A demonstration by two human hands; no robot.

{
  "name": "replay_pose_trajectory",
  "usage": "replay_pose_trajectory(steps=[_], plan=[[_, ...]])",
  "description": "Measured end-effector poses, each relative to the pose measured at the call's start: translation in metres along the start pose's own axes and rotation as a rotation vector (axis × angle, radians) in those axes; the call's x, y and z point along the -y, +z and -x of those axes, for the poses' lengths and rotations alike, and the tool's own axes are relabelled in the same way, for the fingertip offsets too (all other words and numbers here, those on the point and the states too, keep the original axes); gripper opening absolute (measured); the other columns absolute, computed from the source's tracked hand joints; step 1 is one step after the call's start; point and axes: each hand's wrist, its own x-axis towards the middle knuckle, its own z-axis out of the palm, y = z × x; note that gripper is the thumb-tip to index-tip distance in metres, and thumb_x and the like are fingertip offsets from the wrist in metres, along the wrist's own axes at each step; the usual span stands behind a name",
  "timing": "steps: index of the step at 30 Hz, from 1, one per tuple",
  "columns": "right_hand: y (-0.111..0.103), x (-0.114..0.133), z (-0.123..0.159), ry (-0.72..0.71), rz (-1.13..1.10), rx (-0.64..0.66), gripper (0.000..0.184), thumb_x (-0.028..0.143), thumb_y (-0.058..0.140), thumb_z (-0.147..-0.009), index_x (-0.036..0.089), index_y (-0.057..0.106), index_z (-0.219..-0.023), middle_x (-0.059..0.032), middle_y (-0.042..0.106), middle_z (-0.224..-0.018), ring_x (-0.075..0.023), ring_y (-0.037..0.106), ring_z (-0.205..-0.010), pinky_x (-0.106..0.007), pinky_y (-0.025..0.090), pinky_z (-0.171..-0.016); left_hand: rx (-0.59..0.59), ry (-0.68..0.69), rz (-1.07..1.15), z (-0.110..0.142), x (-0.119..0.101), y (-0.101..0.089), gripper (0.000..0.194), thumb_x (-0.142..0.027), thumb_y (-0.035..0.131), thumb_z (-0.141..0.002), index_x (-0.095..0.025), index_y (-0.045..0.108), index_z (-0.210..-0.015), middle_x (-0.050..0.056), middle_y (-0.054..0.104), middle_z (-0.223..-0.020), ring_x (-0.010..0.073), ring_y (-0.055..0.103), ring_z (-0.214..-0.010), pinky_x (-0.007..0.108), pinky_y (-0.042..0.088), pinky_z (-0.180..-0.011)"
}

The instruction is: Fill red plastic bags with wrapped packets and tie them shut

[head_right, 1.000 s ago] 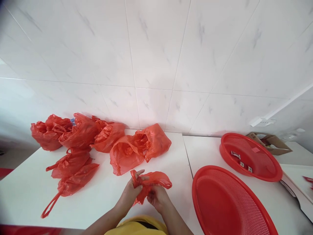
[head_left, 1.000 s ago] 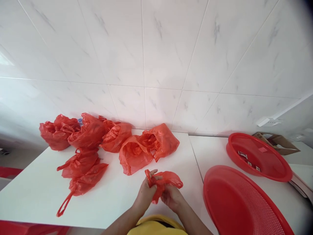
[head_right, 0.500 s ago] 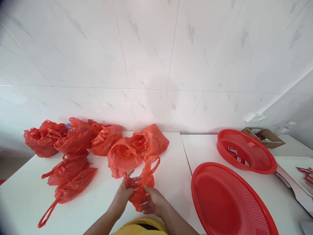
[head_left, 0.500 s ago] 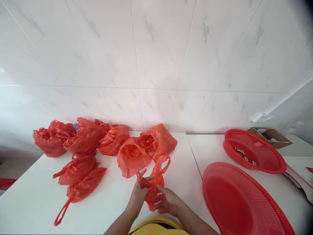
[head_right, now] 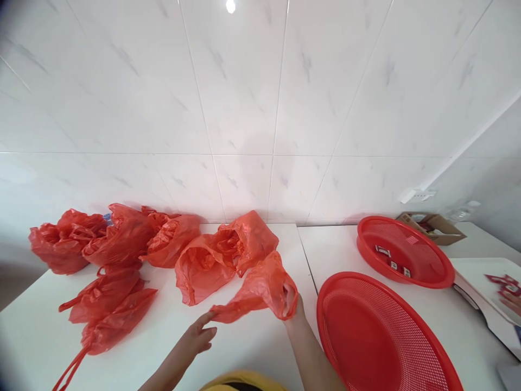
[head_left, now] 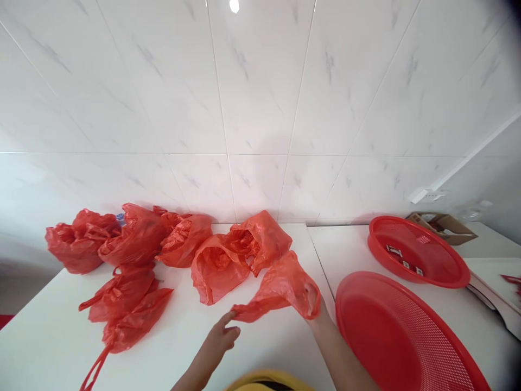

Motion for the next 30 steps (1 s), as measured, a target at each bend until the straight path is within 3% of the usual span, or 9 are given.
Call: replay_pose_trajectory(steps=[3,5,8,12,15,18,21,24,30], plan=[[-0.005,0.016,0.002,-0.041,0.07,-0.086,0.025,0.049,0.058,-0.07,0.026,0.057,-0.08,0.0006,0.061,-0.072,-0.018,0.057,-0.065,-0.031,0.046,-0.058,0.178,0.118,-0.106,0.011,-0.012,-0.001,0.042,-0.036,0.064,-0.075,-0.023,0.066,-0.114,0.008,0.068,-0.108,0.0271,0.058,-0.109,0.039,0.046,-0.09],[-0.002,0.019,0.007,-0.069,0.171,-0.135,0.024,0.046,0.06,-0.071,0.025,0.058,-0.082,0.0007,0.062,-0.074,-0.0173,0.056,-0.064,-0.03,0.043,-0.057,0.18,0.256,-0.178,0.018,-0.027,0.006,0.043,-0.033,0.064,-0.075,-0.025,0.064,-0.117,0.01,0.063,-0.122,0.0282,0.055,-0.115,0.04,0.046,-0.092],[0.013,0.015,0.018,-0.115,0.343,-0.153,0.017,0.038,0.064,-0.069,0.023,0.057,-0.073,0.002,0.059,-0.066,-0.015,0.05,-0.059,-0.028,0.037,-0.054,0.094,0.5,-0.293,0.024,-0.047,0.032,0.064,-0.02,0.066,-0.068,-0.028,0.052,-0.129,0.011,0.051,-0.136,0.029,0.049,-0.123,0.043,0.045,-0.095],[0.035,0.012,0.036,-0.166,0.614,0.073,0.008,0.029,0.056,-0.072,0.022,0.055,-0.069,0.004,0.055,-0.064,-0.0127,0.047,-0.059,-0.026,0.036,-0.056,-0.122,0.768,-0.328,0.018,-0.059,0.07,0.092,-0.015,0.07,-0.059,-0.028,0.033,-0.142,0.012,0.036,-0.147,0.0318,0.032,-0.136,0.05,0.035,-0.105],[0.033,0.019,0.046,-0.121,0.648,0.292,0.007,0.029,0.057,-0.072,0.022,0.055,-0.072,0.0053,0.053,-0.066,-0.0113,0.045,-0.06,-0.024,0.035,-0.056,-0.2,0.64,-0.248,0.006,-0.064,0.072,0.064,-0.022,0.065,-0.069,-0.024,0.046,-0.129,0.009,0.058,-0.118,0.0263,0.055,-0.11,0.042,0.045,-0.089],[0.01,0.027,0.046,-0.109,0.683,0.361,0.015,0.028,0.064,-0.067,0.023,0.06,-0.081,0.0059,0.052,-0.069,-0.0111,0.045,-0.063,-0.024,0.034,-0.058,-0.003,0.309,-0.037,-0.002,-0.073,0.049,0.014,-0.026,0.063,-0.071,-0.019,0.058,-0.082,-0.002,0.057,-0.067,0.0133,0.053,-0.059,0.025,0.041,-0.056],[-0.022,0.025,0.039,0.006,0.703,0.322,0.022,0.022,0.065,-0.061,0.024,0.063,-0.084,0.0072,0.049,-0.061,-0.0102,0.041,-0.056,-0.024,0.03,-0.054,0.164,0.112,0.372,-0.001,-0.081,0.019,0.018,-0.026,0.068,-0.068,-0.018,0.052,-0.067,-0.006,0.048,-0.054,0.0072,0.043,-0.047,0.019,0.032,-0.048],[-0.049,0.018,0.03,0.106,0.681,0.239,0.012,0.02,0.062,-0.061,0.024,0.061,-0.073,0.0067,0.05,-0.057,-0.0092,0.036,-0.049,-0.025,0.026,-0.05,0.183,0.075,0.653,0.003,-0.081,0.001,0.022,-0.026,0.075,-0.066,-0.018,0.054,-0.069,-0.006,0.05,-0.056,0.0068,0.047,-0.051,0.018,0.037,-0.053],[-0.063,0.017,0.022,0.188,0.604,-0.019,0.016,0.02,0.063,-0.06,0.024,0.049,-0.055,0.0065,0.046,-0.041,-0.0087,0.033,-0.041,-0.025,0.021,-0.047,0.183,0.04,0.651,0.009,-0.074,0.001,0.02,-0.025,0.072,-0.07,-0.019,0.055,-0.078,-0.008,0.045,-0.054,0.0066,0.044,-0.047,0.017,0.036,-0.05]])
